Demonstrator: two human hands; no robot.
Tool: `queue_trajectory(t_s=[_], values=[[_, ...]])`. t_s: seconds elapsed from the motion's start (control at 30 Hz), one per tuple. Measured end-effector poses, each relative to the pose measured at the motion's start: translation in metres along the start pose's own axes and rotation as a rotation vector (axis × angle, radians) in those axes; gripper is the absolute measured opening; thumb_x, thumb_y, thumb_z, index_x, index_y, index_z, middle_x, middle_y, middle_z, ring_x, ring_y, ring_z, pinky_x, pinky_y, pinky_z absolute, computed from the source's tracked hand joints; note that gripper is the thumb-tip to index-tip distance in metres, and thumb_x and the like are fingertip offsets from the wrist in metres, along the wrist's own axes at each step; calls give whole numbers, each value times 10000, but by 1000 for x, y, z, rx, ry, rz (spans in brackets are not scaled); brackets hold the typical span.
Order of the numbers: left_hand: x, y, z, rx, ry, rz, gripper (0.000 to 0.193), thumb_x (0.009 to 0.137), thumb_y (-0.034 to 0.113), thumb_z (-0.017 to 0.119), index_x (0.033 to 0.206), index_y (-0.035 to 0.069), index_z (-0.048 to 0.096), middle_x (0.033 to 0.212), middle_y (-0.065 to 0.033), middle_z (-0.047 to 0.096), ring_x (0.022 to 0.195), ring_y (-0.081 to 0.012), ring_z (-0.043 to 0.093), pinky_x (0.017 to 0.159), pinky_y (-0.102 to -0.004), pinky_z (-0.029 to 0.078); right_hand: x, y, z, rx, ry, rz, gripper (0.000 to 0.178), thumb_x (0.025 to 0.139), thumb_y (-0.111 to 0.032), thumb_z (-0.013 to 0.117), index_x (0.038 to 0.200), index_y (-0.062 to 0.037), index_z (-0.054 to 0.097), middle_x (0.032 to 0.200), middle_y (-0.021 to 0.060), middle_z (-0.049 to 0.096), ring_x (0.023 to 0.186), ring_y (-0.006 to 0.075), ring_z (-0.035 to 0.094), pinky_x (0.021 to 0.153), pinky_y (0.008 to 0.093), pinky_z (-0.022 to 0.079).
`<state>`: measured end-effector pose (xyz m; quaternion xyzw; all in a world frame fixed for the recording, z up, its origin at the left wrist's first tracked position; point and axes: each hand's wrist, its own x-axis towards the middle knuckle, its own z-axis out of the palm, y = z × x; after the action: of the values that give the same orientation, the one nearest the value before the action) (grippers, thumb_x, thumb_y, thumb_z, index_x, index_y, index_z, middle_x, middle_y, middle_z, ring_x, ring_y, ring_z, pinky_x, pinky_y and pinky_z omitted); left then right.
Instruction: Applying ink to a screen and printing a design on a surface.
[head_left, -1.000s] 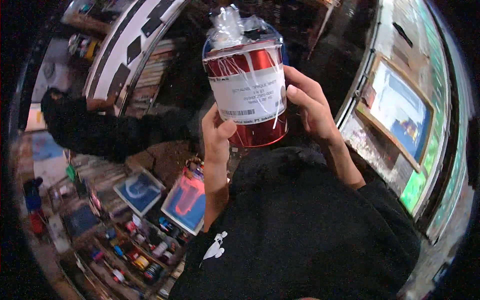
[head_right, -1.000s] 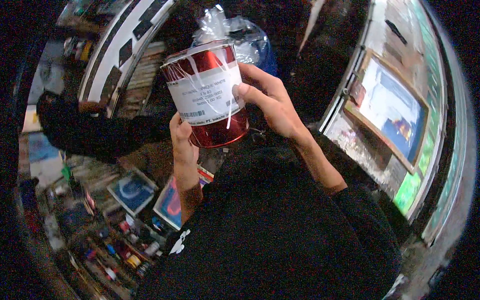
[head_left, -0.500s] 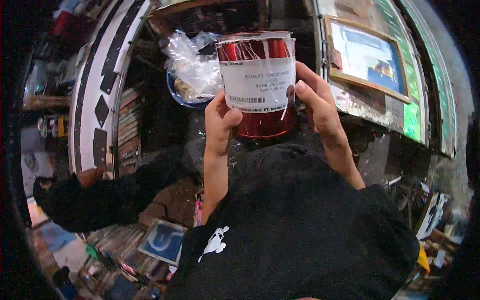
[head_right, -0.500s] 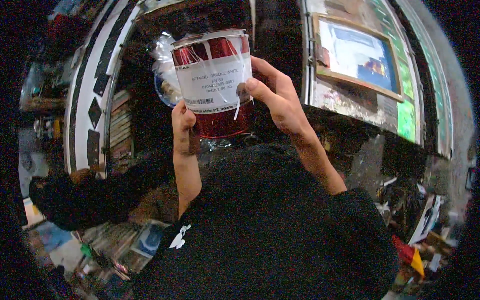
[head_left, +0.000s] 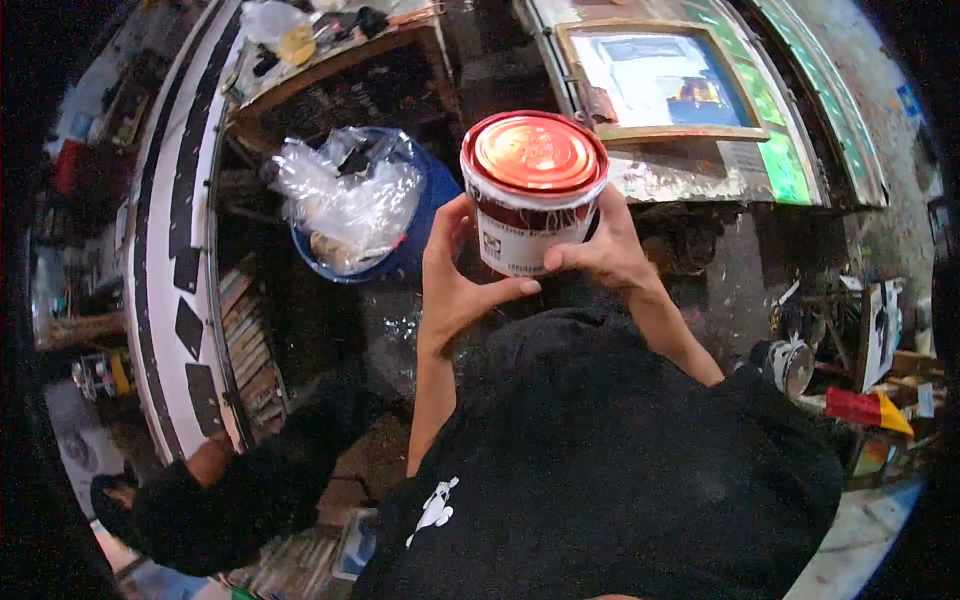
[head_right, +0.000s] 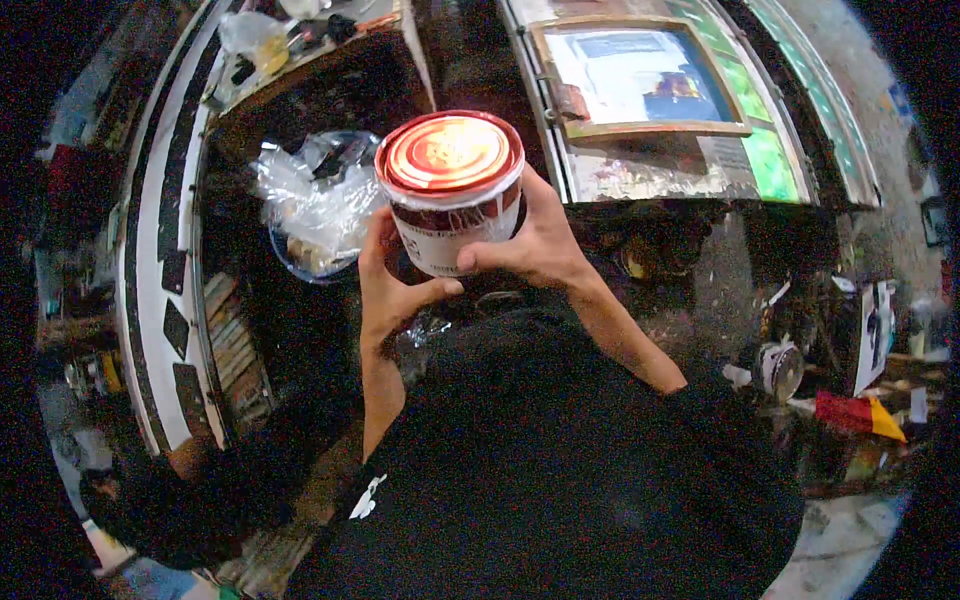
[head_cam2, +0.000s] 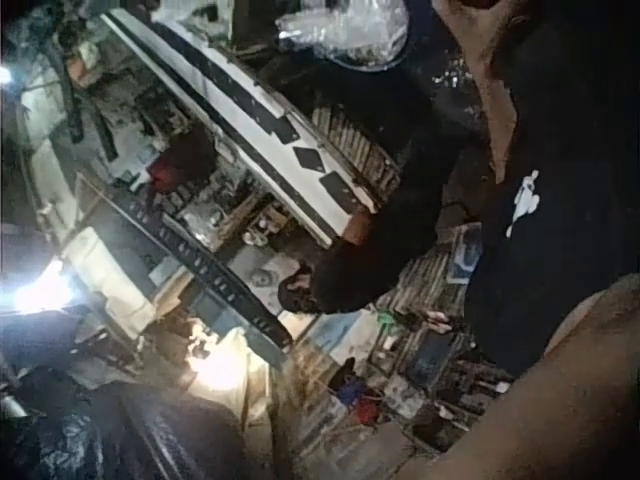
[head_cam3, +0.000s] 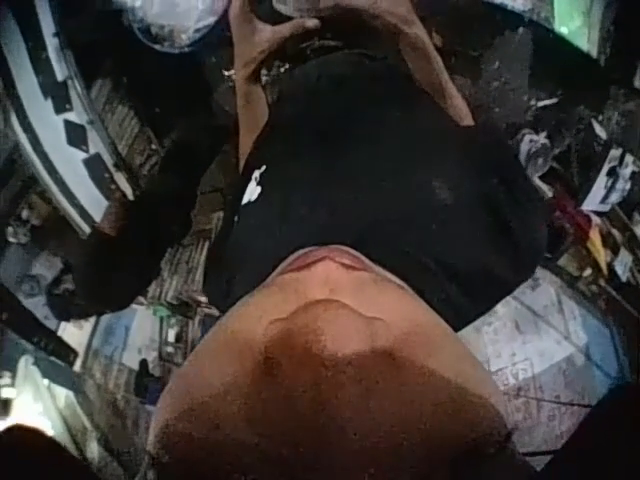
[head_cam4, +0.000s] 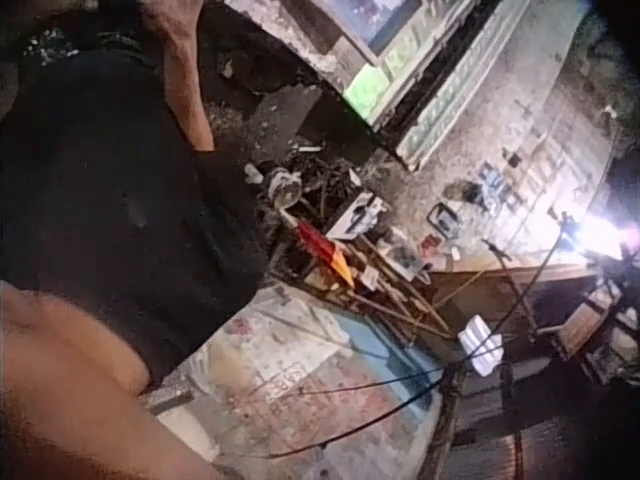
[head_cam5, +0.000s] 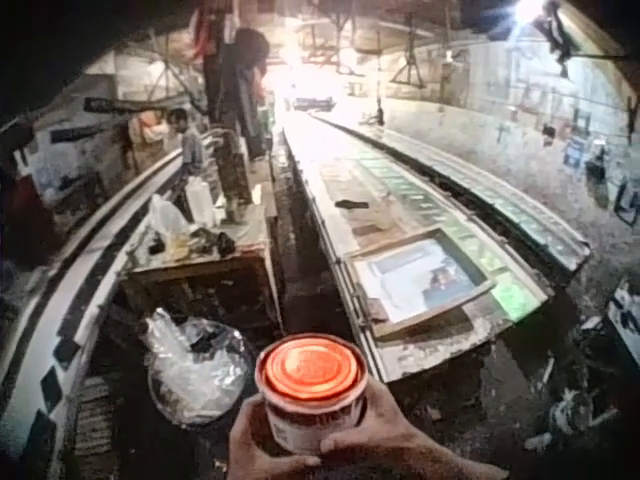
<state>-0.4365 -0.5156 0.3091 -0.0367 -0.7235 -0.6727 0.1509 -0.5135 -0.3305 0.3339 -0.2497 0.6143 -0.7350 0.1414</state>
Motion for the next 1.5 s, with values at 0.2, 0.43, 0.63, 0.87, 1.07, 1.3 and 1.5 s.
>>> queue_trajectory(t_s=[0.2, 0.43, 0.63, 0.87, 1.07, 1.3, 1.5], values=[[31, -33, 43, -184, -172, -74, 1092, 463, 216, 993, 1338, 10, 372, 1255, -145, 579, 1148, -232, 587, 965, -368, 485, -4, 19, -36, 31, 36, 25, 1100, 554, -337, 962, 1416, 39, 391, 1363, 119, 529, 1266, 201, 474, 1108, 366, 337], [58, -89, 119, 64, -208, 14, 1064, 515, 249, 965, 1360, 19, 360, 1214, -166, 604, 1102, -248, 620, 932, -366, 512, 8, 14, -149, -638, 94, -52, 1013, 643, -570, 819, 1405, -25, 434, 1400, 177, 478, 1313, 312, 452, 1101, 400, 351], [104, -132, 187, 171, -336, 20, 1045, 517, 236, 945, 1360, 45, 358, 1202, -161, 613, 1069, -295, 644, 909, -394, 531, 22, 14, -220, -1010, -1, 62, 846, 627, -522, 825, 1249, -7, 571, 1246, 176, 592, 1155, 343, 572, 993, 425, 465], [141, -169, 239, 273, -491, 11, 1017, 503, 206, 931, 1342, 60, 374, 1174, -170, 614, 1067, -346, 637, 892, -414, 528, 23, 40, -284, -1079, 5, 207, 875, 601, -491, 841, 1247, 30, 564, 1246, 198, 590, 1148, 342, 576, 989, 409, 471], [162, -207, 265, 216, -621, 9, 1057, 488, 217, 925, 1362, 41, 356, 1240, -194, 547, 1132, -399, 567, 945, -443, 485, 32, 56, -328, -1077, -51, 324, 825, 594, -454, 841, 1216, 28, 591, 1212, 187, 603, 1127, 336, 586, 982, 410, 475], [196, -226, 277, 92, -648, 133, 1066, 485, 234, 921, 1360, 33, 347, 1188, -229, 570, 1089, -427, 576, 920, -458, 488, 50, 54, -345, -1108, -29, 362, 789, 583, -407, 844, 1194, 37, 615, 1199, 181, 609, 1106, 345, 597, 967, 405, 485], [206, -245, 284, 110, -703, 113, 1080, 478, 239, 931, 1366, 35, 352, 1209, -227, 561, 1130, -407, 572, 952, -445, 487, 61, 53, -361, -1074, -41, 427, 764, 602, -395, 829, 1189, 50, 625, 1175, 177, 619, 1110, 310, 601, 971, 385, 485]])
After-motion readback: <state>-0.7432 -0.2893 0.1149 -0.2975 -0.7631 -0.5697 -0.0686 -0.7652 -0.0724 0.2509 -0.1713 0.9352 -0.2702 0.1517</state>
